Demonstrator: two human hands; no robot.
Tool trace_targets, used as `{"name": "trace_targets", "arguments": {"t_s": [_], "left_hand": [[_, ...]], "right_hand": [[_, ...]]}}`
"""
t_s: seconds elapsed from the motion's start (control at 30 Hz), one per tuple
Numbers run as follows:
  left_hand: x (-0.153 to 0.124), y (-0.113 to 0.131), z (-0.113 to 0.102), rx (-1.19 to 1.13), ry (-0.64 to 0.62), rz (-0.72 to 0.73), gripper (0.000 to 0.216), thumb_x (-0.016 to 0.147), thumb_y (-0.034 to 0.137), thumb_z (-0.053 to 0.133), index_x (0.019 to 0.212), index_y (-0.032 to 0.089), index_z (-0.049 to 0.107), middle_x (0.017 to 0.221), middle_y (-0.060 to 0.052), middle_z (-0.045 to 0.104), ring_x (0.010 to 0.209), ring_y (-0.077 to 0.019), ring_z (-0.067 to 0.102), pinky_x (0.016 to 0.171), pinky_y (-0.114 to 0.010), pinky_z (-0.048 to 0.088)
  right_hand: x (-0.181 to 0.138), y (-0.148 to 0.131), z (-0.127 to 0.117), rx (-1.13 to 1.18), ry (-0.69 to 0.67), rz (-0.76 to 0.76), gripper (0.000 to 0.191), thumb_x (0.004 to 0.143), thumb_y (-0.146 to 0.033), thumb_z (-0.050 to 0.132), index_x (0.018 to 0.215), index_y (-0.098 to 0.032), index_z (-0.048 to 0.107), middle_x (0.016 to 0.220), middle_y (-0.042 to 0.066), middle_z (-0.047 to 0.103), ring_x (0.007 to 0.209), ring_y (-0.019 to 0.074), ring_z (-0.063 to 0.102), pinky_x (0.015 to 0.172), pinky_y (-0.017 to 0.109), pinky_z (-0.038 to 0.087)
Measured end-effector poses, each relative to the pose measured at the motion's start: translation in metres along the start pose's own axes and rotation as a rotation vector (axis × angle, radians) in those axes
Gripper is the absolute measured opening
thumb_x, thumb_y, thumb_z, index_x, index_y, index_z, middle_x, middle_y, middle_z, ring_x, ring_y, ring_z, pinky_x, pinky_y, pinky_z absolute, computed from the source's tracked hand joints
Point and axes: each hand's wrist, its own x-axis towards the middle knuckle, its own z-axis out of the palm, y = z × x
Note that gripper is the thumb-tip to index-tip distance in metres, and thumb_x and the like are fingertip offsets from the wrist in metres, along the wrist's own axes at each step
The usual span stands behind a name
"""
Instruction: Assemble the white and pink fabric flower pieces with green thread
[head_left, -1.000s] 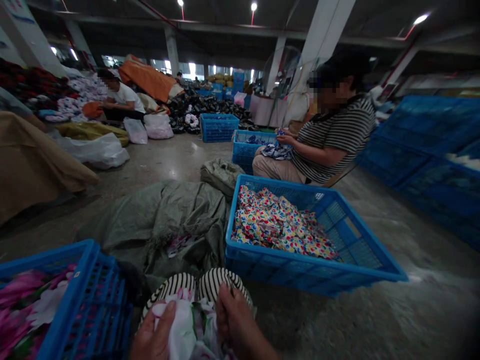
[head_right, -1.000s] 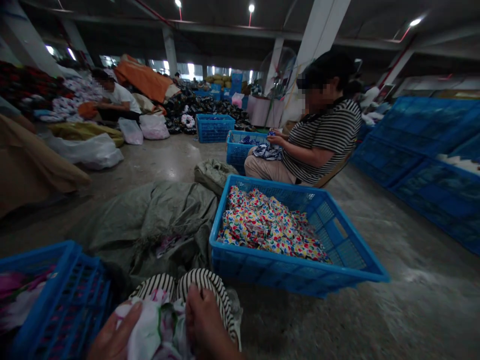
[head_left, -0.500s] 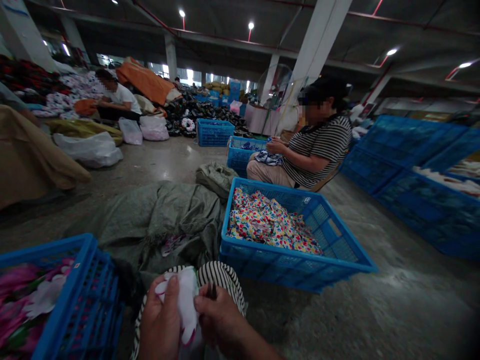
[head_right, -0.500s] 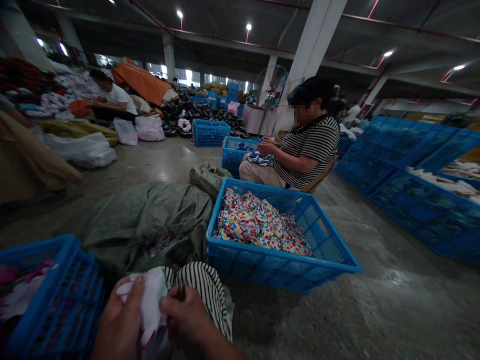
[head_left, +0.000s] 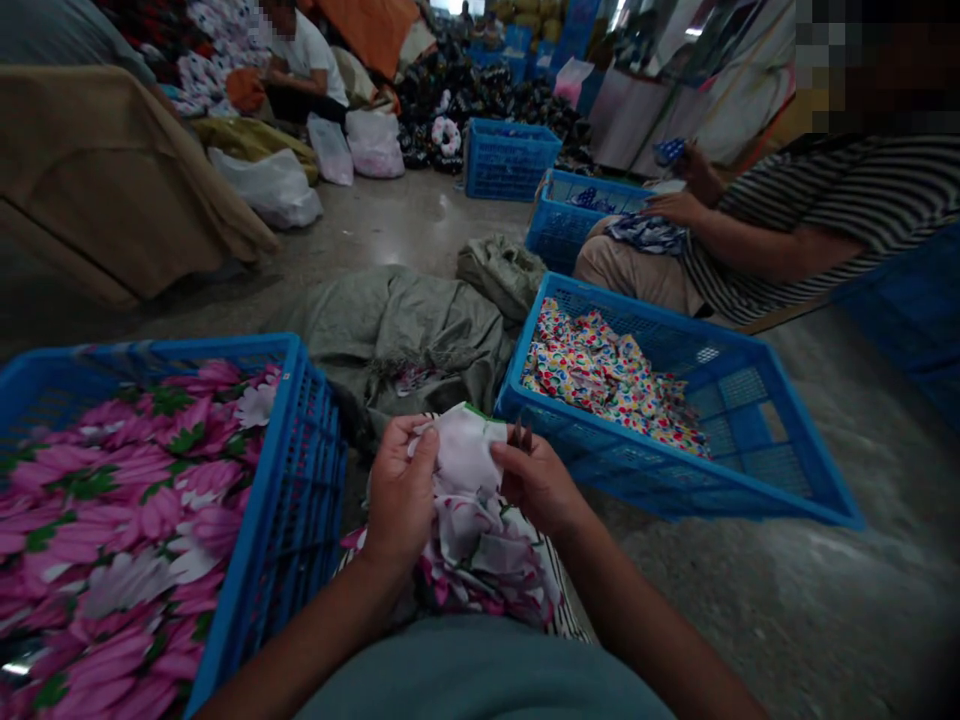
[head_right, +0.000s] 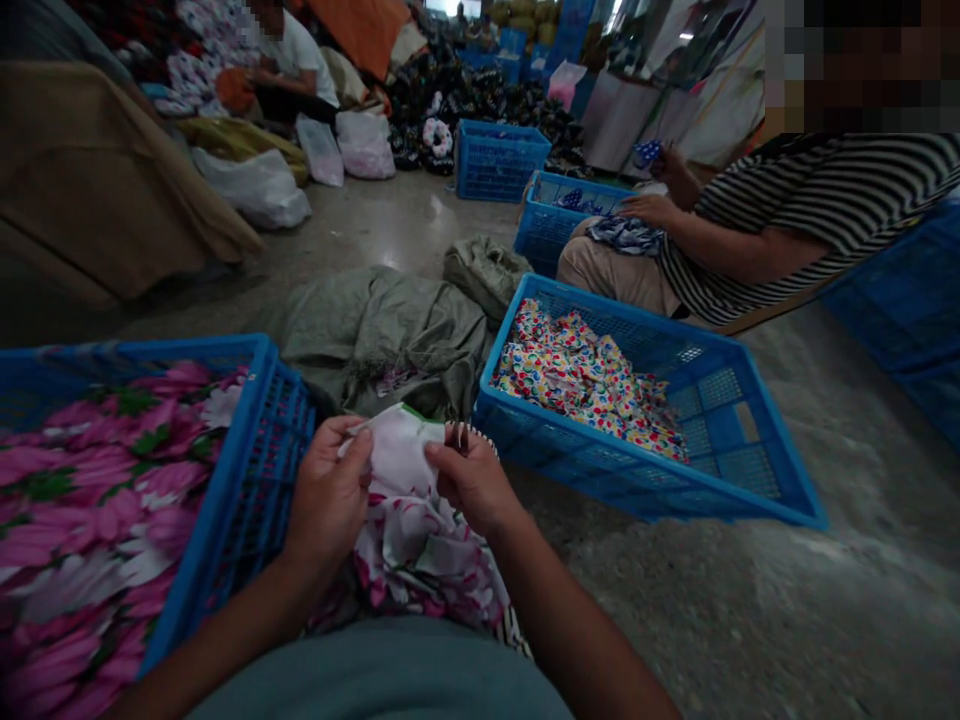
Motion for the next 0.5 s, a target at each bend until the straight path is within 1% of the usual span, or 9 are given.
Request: {"name": "trace_targets", "arguments": {"t_s": [0.1, 0.2, 0.27, 0.33, 0.37, 0.4, 0.47, 0.5], "left_hand": [[0.003, -0.005, -0.004, -0.013, -0.011, -0.021, 0.017, 0.077, 0.033, 0.059, 0.087, 0.021, 0.051, 0.063, 0.006, 0.053, 0.052, -0.0083, 0.049, 0.051, -0.018, 0.04], [0.007, -0.007, -0.011, 0.044, -0.023, -0.039, 0.015, 0.076, 0.031, 0.059, 0.082, 0.02, 0.052, 0.066, 0.005, 0.055, 0.058, -0.0097, 0.052, 0.056, -0.02, 0.042], [0.011, -0.002, -0.018, 0.151, 0.013, 0.029, 0.013, 0.076, 0.029, 0.059, 0.083, 0.019, 0.052, 0.072, 0.003, 0.056, 0.066, -0.0109, 0.054, 0.062, -0.021, 0.043], [0.014, 0.008, -0.023, 0.303, 0.027, 0.157, 0.016, 0.077, 0.027, 0.058, 0.091, 0.02, 0.053, 0.083, 0.0, 0.057, 0.076, -0.0129, 0.055, 0.07, -0.024, 0.043], [0.017, 0.015, -0.024, 0.4, -0.01, 0.226, 0.021, 0.077, 0.026, 0.057, 0.097, 0.02, 0.053, 0.088, -0.002, 0.057, 0.081, -0.0144, 0.055, 0.075, -0.026, 0.043], [0.019, 0.021, -0.025, 0.508, -0.084, 0.289, 0.027, 0.077, 0.025, 0.058, 0.102, 0.02, 0.052, 0.093, -0.003, 0.057, 0.088, -0.0164, 0.054, 0.08, -0.029, 0.042], [0.022, 0.033, -0.021, 0.703, -0.319, 0.385, 0.032, 0.075, 0.024, 0.06, 0.106, 0.019, 0.053, 0.1, -0.006, 0.057, 0.1, -0.02, 0.051, 0.088, -0.033, 0.038], [0.024, 0.037, -0.018, 0.763, -0.457, 0.412, 0.028, 0.075, 0.024, 0.06, 0.103, 0.019, 0.055, 0.1, -0.006, 0.058, 0.102, -0.0208, 0.05, 0.09, -0.034, 0.037]], "right_hand": [[0.005, -0.002, -0.001, -0.033, 0.07, -0.068, 0.026, 0.065, -0.037, 0.07, 0.074, -0.017, 0.055, 0.046, -0.009, 0.044, 0.033, 0.0034, 0.031, 0.032, 0.015, 0.022], [0.009, -0.008, -0.001, -0.096, 0.089, -0.115, 0.026, 0.064, -0.038, 0.07, 0.074, -0.016, 0.059, 0.051, -0.006, 0.05, 0.039, 0.0052, 0.038, 0.036, 0.017, 0.028], [0.011, -0.011, -0.002, -0.135, 0.085, -0.136, 0.025, 0.063, -0.036, 0.072, 0.073, -0.016, 0.061, 0.056, -0.003, 0.056, 0.044, 0.0072, 0.045, 0.042, 0.018, 0.035], [0.011, -0.013, -0.002, -0.188, 0.05, -0.143, 0.023, 0.063, -0.034, 0.072, 0.074, -0.015, 0.062, 0.061, -0.002, 0.059, 0.05, 0.0089, 0.05, 0.048, 0.02, 0.039], [0.011, -0.014, -0.002, -0.225, 0.013, -0.145, 0.022, 0.064, -0.033, 0.071, 0.074, -0.015, 0.063, 0.062, -0.001, 0.06, 0.052, 0.0093, 0.051, 0.049, 0.021, 0.039], [0.011, -0.016, -0.002, -0.269, -0.041, -0.15, 0.02, 0.066, -0.031, 0.07, 0.075, -0.015, 0.064, 0.063, -0.001, 0.06, 0.053, 0.0097, 0.051, 0.05, 0.021, 0.039], [0.009, -0.021, -0.001, -0.358, -0.169, -0.182, 0.016, 0.068, -0.028, 0.068, 0.075, -0.014, 0.064, 0.064, -0.001, 0.06, 0.056, 0.0102, 0.051, 0.053, 0.021, 0.039], [0.008, -0.025, 0.0, -0.395, -0.214, -0.214, 0.013, 0.069, -0.025, 0.067, 0.075, -0.014, 0.064, 0.065, 0.0, 0.06, 0.058, 0.0104, 0.051, 0.054, 0.022, 0.039]]}}
